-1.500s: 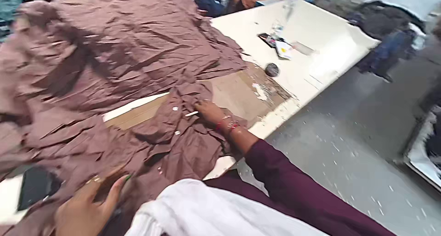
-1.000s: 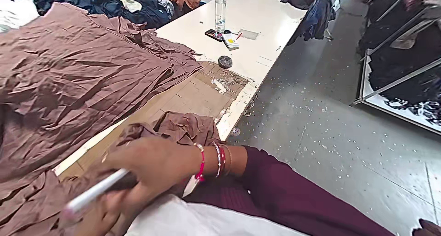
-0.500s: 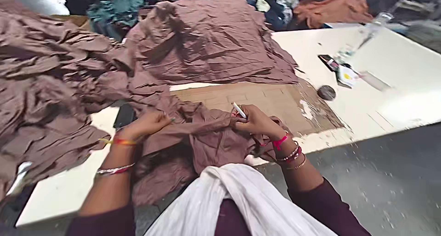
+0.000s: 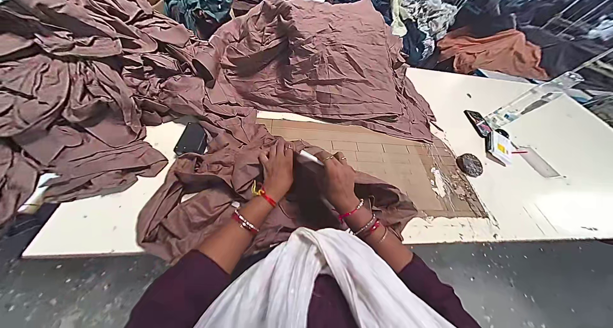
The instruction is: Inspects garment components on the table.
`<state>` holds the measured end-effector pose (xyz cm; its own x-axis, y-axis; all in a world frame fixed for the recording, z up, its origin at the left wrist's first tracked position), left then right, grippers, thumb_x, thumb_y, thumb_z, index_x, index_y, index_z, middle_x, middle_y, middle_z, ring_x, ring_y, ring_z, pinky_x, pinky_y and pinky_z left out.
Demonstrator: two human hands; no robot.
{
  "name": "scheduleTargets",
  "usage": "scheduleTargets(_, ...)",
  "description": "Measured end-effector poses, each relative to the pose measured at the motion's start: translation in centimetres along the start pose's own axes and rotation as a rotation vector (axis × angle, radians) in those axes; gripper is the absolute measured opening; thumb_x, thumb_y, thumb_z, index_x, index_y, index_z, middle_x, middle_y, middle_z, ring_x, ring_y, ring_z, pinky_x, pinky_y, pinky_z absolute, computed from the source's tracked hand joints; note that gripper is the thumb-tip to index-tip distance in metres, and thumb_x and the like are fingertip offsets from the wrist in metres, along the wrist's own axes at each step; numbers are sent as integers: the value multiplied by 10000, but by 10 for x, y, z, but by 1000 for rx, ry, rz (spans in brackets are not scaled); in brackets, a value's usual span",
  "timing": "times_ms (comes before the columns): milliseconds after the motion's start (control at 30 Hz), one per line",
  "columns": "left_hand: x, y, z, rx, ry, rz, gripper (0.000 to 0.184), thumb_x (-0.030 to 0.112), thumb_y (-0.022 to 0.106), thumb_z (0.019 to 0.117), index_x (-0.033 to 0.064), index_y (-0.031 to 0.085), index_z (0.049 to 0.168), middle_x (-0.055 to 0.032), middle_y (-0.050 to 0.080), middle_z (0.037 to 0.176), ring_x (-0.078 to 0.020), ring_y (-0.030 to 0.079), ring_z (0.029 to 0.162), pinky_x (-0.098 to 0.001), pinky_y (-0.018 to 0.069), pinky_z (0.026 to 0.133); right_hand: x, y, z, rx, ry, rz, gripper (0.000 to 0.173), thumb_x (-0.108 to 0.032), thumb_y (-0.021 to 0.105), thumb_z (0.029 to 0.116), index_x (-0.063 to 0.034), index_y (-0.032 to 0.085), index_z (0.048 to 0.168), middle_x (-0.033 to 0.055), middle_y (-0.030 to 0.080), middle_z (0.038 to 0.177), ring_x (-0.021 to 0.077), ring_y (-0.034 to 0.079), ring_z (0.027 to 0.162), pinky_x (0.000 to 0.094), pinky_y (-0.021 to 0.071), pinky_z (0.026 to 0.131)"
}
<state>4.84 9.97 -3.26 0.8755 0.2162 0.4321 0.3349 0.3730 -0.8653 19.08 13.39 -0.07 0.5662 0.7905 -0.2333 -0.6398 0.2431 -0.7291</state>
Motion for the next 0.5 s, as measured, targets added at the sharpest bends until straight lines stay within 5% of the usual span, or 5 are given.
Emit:
scheduleTargets(133,-14,-18,27,-104,-114,-64,252,-107,545,934,-38,669,1143,-261,629,1247,-476,549,1232,-693,352,992,0,-8,6,27,-5,192,121,-40,685,773,49,727,843,180,697,737,364,700,698,481,539,617)
scheduleTargets(233,-17,-35,23,92,-25,-241,251,-118,543,833,-79,632,1064,-283,654,1117,-473,600,1147,-667,392,958,32,-17,16,-73,141,298,201,-28,638,824,87,722,966,234,704,833,403,701,797,554,531,701)
scheduleTargets(367,-22,-35,4,548,450,-254,269,81,511,814,-79,584,1017,-267,650,1074,-391,646,1058,-476,512,936,68,-27,20,-89,120,462,221,-44,597,817,59,717,971,168,718,849,237,694,790,416,531,716)
scheduleTargets(433,-24,-40,-6,633,790,-151,120,148,538,957,41,590,943,-179,644,1006,-277,650,975,-335,524,904,77,-35,23,-80,171,493,234,-31,589,819,60,716,994,136,726,852,150,681,770,350,530,707)
scheduleTargets(500,-15,-56,-14,622,1096,-47,151,82,517,1026,72,607,905,-125,694,921,-238,689,885,-311,551,829,86,-39,25,-65,200,525,178,-50,592,826,25,704,941,32,694,793,-24,596,700,180,472,656)
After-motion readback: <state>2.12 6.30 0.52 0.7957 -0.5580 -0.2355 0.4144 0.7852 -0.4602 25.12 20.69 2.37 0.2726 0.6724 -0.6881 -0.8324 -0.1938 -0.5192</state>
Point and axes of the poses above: each hand's wrist, its own z-axis towards the middle knuckle, its own y-axis out of the palm, x = y × z, the point moved 3 cm from there along z, towards the middle knuckle
